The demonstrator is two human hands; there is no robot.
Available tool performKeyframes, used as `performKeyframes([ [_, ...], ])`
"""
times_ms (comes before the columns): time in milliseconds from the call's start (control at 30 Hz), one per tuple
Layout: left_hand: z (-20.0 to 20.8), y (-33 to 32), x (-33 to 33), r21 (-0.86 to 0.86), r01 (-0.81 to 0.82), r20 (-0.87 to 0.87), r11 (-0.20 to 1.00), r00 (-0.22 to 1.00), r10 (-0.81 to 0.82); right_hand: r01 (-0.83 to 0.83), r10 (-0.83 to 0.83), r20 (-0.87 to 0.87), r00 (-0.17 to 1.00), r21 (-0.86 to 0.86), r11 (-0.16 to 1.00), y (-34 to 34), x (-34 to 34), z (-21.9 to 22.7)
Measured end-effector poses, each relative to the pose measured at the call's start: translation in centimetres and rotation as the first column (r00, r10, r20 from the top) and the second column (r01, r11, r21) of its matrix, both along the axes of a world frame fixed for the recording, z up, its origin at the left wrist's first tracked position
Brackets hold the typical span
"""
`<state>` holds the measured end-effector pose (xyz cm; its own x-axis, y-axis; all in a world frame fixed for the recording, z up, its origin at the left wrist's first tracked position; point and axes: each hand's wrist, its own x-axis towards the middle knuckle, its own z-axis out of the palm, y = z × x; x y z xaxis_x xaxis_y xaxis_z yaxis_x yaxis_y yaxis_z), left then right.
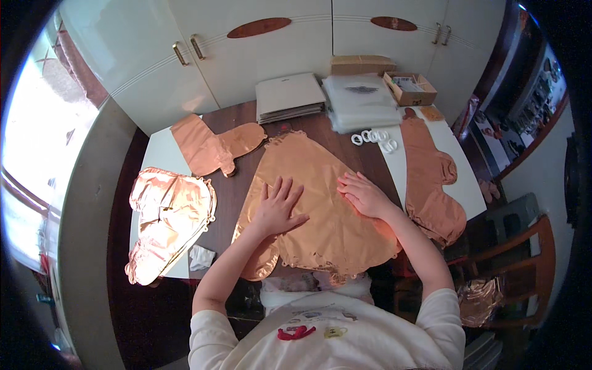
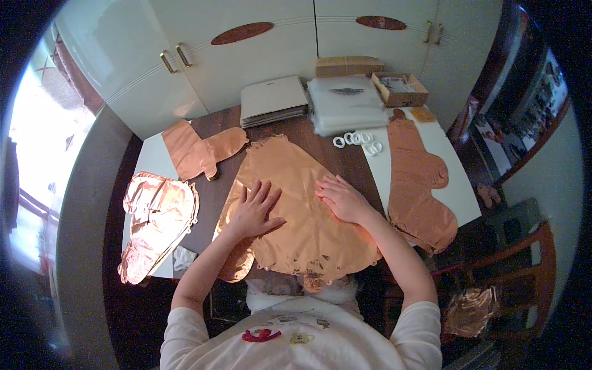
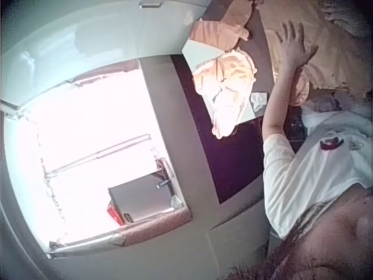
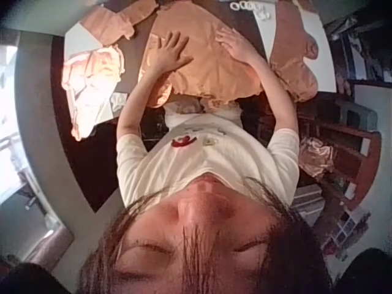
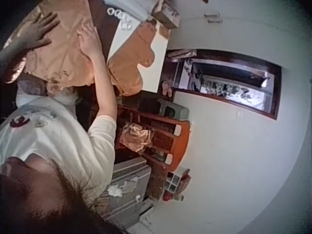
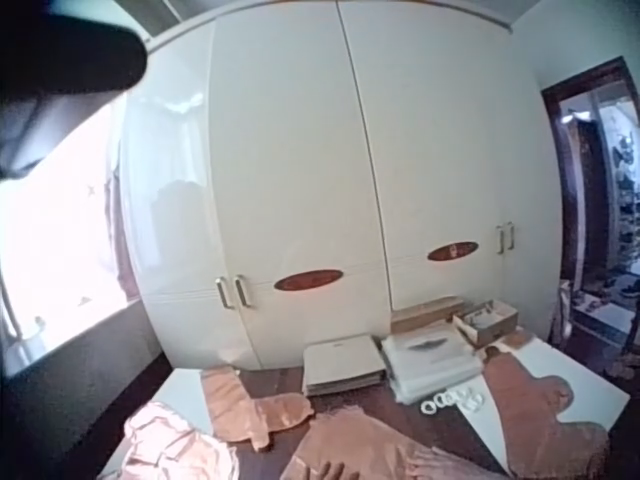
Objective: Folding a foil balloon and placing it into a plastic retail sleeve with a cardboard insert.
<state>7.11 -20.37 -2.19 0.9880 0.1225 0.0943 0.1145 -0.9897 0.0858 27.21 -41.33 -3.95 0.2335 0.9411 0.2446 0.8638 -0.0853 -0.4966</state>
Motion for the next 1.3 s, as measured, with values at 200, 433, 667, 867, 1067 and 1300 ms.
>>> performKeyframes([
  [200,0.1,-0.4,-0.3,-0.013,-0.009,-0.013,1.0,1.0,0.009,0.013,-0.012,0.022,1.0,-0.026,1.0,0.0,-0.2,0.3],
  [433,-0.3,-0.8,-0.9,-0.016,-0.008,-0.001,1.0,1.0,0.008,-0.014,0.047,0.281,0.959,-0.119,0.993,-0.1,-0.8,0.7],
  [667,0.1,-0.7,-0.7,-0.002,-0.028,-0.017,1.0,0.999,0.028,-0.024,0.058,0.28,0.958,-0.124,0.992,0.1,-0.7,0.7],
  [867,0.0,-0.5,-0.6,-0.009,-0.024,-0.009,1.0,1.0,0.023,-0.037,0.073,0.272,0.959,-0.135,0.99,0.0,-0.7,0.9],
  [1067,-0.2,-0.3,-0.5,-0.014,-0.026,-0.014,1.0,1.0,0.026,-0.029,0.057,0.248,0.967,-0.114,0.993,0.0,-0.7,0.9],
  [1300,-0.4,-0.1,-0.5,0.001,-0.012,-0.015,1.0,1.0,0.012,-0.028,0.048,0.212,0.976,-0.098,0.995,0.0,-0.8,1.1],
])
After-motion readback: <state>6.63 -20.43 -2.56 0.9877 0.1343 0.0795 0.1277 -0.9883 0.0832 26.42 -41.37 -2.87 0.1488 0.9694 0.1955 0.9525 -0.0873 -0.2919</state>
